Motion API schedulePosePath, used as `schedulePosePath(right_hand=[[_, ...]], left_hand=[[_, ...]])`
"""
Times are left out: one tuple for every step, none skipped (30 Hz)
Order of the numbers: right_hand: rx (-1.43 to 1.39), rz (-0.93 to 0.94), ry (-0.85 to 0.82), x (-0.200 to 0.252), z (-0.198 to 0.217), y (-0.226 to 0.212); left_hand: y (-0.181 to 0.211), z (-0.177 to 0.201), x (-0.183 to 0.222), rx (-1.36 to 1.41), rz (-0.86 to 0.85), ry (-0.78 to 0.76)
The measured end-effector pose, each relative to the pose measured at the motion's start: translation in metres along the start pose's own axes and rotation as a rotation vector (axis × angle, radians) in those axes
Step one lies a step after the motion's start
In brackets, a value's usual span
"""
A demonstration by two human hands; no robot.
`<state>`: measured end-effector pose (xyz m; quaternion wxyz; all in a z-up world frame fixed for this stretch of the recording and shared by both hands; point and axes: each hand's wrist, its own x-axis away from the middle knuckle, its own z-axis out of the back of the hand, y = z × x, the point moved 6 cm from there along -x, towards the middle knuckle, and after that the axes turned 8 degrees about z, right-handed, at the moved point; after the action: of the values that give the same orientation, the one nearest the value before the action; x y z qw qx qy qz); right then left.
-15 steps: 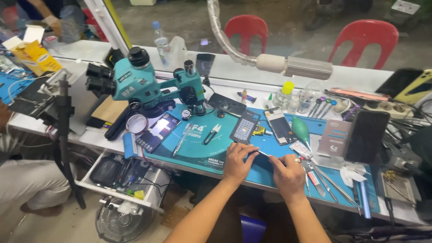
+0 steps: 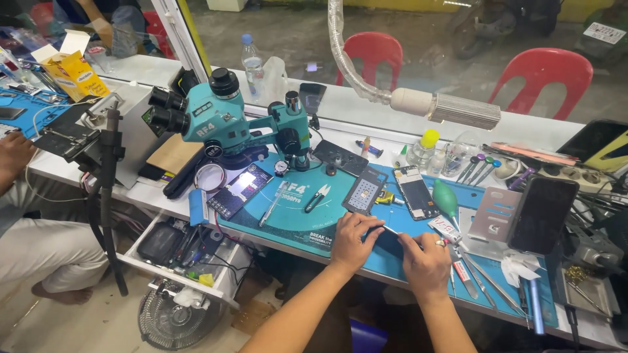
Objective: A person at a repair station is inspecting and handling various mobile phone components including a battery and a screen assembly.
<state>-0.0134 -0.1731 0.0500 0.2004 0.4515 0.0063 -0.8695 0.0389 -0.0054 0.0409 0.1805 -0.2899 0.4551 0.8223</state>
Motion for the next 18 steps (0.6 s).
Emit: schedulePosePath(right_hand=[[0.0, 0.001, 0.001, -0.0001, -0.0005, 0.0004], [0.001, 0.0, -0.005, 0.0007, -0.0012, 0.0005], [0.002, 0.0, -0.011, 0.0014, -0.002, 0.0007], [0.002, -0.001, -0.012, 0.0012, -0.0019, 0.0006], [0.003, -0.005, -0.012, 0.0009, -0.0019, 0.0007], [0.004, -0.009, -0.012, 0.0006, -0.0017, 0.0007], [0.004, -0.009, -0.013, 0.0002, -0.0018, 0.0005], [0.006, -0.008, -0.007, 0.0001, -0.0013, 0.0003], [0.007, -0.007, -0.002, 0.0, -0.0008, 0.0001], [0.008, -0.006, -0.003, -0.0004, -0.0002, 0.0], [0.006, -0.007, -0.007, -0.0007, 0.0002, -0.0001], [0.003, -0.009, -0.011, -0.0011, 0.0004, -0.0006], [0.004, -0.009, -0.011, -0.0017, 0.0007, -0.0005], [0.013, -0.003, -0.005, -0.0023, 0.0014, -0.0008], [0.022, 0.003, 0.0, -0.003, 0.0021, -0.0012], [0.023, 0.003, 0.001, -0.003, 0.0023, -0.0014], [0.016, -0.004, -0.004, -0.0029, 0.0021, -0.0011], [0.009, -0.011, -0.008, -0.0027, 0.0019, -0.0011]], left_hand=[[0.0003, 0.0003, -0.0006, 0.0, 0.0, 0.001], [0.0005, 0.0004, -0.0005, 0.0, 0.0, -0.002], [0.0006, 0.0003, -0.0005, 0.001, 0.001, -0.004], [0.0004, 0.0, -0.0006, 0.001, 0.002, -0.005], [0.0007, 0.0002, -0.0008, 0.002, -0.006, 0.003], [0.0011, 0.0004, -0.001, 0.003, -0.015, 0.01], [0.0015, 0.001, -0.0011, 0.003, -0.014, 0.009], [0.0017, 0.001, -0.0011, 0.001, -0.008, 0.002], [0.0018, 0.001, -0.0011, -0.001, -0.001, -0.005], [0.0016, 0.0007, -0.001, 0.0, 0.0, -0.005], [0.0014, 0.0006, -0.001, -0.001, -0.001, -0.003], [0.0011, 0.0008, -0.001, -0.002, -0.002, -0.001], [0.0011, 0.0007, -0.0011, -0.002, -0.002, -0.001], [0.0013, 0.0007, -0.0011, -0.002, -0.005, 0.001], [0.0015, 0.0008, -0.001, -0.002, -0.008, 0.003], [0.0013, 0.0007, -0.0009, -0.001, -0.008, 0.003], [0.0008, 0.0002, -0.0008, -0.002, -0.004, -0.001], [0.0001, 0.0, -0.0005, -0.004, 0.001, -0.006]])
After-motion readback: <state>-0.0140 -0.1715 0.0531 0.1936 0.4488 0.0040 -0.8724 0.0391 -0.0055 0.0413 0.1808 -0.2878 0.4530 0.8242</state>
